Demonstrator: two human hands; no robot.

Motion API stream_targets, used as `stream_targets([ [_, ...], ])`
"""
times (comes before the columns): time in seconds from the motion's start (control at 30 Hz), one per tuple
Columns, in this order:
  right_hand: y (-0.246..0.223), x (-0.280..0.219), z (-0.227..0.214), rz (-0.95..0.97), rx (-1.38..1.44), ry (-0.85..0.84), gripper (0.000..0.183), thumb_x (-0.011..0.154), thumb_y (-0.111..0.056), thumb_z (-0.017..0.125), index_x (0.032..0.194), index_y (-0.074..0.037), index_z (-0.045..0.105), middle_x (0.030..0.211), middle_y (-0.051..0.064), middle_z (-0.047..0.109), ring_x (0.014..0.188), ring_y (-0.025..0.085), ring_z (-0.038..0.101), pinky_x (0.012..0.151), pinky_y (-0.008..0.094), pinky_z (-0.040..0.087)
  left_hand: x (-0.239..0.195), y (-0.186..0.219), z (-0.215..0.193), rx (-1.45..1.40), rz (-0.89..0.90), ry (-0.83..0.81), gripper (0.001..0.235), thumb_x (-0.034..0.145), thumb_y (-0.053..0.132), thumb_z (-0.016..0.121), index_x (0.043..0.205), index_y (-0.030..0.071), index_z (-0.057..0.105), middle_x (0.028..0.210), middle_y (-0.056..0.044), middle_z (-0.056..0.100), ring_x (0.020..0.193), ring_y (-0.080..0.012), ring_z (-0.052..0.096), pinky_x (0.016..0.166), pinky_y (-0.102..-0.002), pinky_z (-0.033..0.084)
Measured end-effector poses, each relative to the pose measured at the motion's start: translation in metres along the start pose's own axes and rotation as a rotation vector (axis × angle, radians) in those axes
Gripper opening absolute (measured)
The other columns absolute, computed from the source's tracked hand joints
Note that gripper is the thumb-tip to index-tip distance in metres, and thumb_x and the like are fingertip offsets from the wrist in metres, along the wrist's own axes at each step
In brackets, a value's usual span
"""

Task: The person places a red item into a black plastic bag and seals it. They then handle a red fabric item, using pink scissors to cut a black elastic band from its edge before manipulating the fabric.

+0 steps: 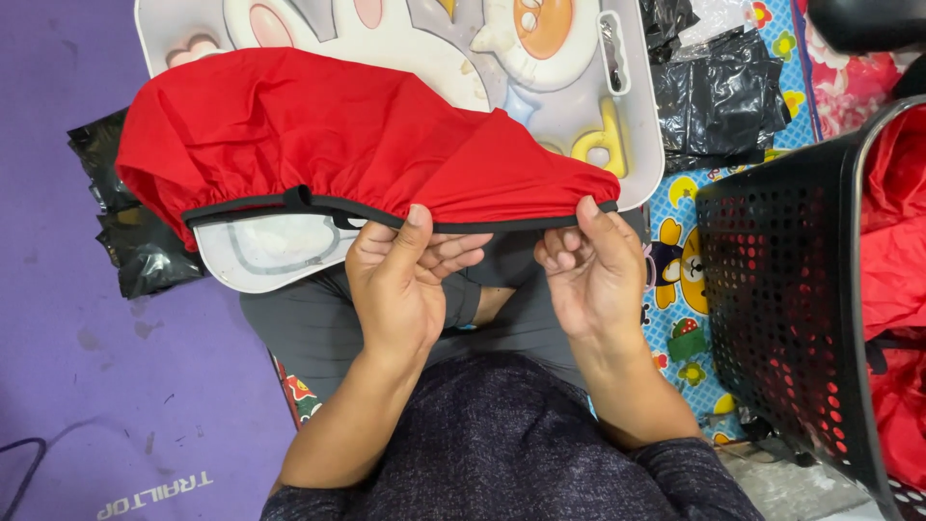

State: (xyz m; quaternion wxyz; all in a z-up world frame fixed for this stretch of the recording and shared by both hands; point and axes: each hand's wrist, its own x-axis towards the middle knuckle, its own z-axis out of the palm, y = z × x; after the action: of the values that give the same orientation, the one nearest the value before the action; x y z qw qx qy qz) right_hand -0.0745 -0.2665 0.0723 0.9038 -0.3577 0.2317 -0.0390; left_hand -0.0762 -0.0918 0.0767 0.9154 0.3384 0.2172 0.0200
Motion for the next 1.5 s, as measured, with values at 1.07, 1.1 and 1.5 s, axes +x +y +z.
stream_targets([
  [1.07,-0.012,0.036,-0.157,-0.370,-0.530,-0.233,0.037,0.108,-0.022,0.052,0.095,0.009,0.068,0.084,0.029,0.069,0.063,0.033,0.073,0.059,0.043,0.064,0.016,-0.023,0.001,0.018,-0.036,-0.006,0.026,0.103,0.030,0.059,0.100,0.004,0.059,0.092,-0.033,0.074,0.090,-0.0483,0.072,0.077,-0.063,0.063],
  [1.1,-0.014,0.043,-0.190,-0.625,-0.954,-0.011,0.022,0.108,-0.010,0.060,0.103,0.009,0.069,0.091,0.028,0.068,0.071,0.035,0.071,0.060,0.043,0.061,0.017,-0.024,0.000,-0.012,-0.036,-0.026,0.026,0.105,0.032,0.057,0.104,0.006,0.058,0.095,-0.031,0.075,0.092,-0.0480,0.073,0.078,-0.065,0.063],
  [1.5,0.108,0.001,-0.467,-0.329,-2.071,0.821,0.040,0.095,-0.020,0.068,0.132,-0.006,0.064,0.125,0.020,0.058,0.110,0.040,0.058,0.088,0.053,0.052,0.022,-0.029,-0.008,-0.080,-0.010,-0.145,0.034,0.103,0.012,0.060,0.136,0.008,0.051,0.120,-0.019,0.073,0.101,-0.0485,0.070,0.088,-0.069,0.059],
])
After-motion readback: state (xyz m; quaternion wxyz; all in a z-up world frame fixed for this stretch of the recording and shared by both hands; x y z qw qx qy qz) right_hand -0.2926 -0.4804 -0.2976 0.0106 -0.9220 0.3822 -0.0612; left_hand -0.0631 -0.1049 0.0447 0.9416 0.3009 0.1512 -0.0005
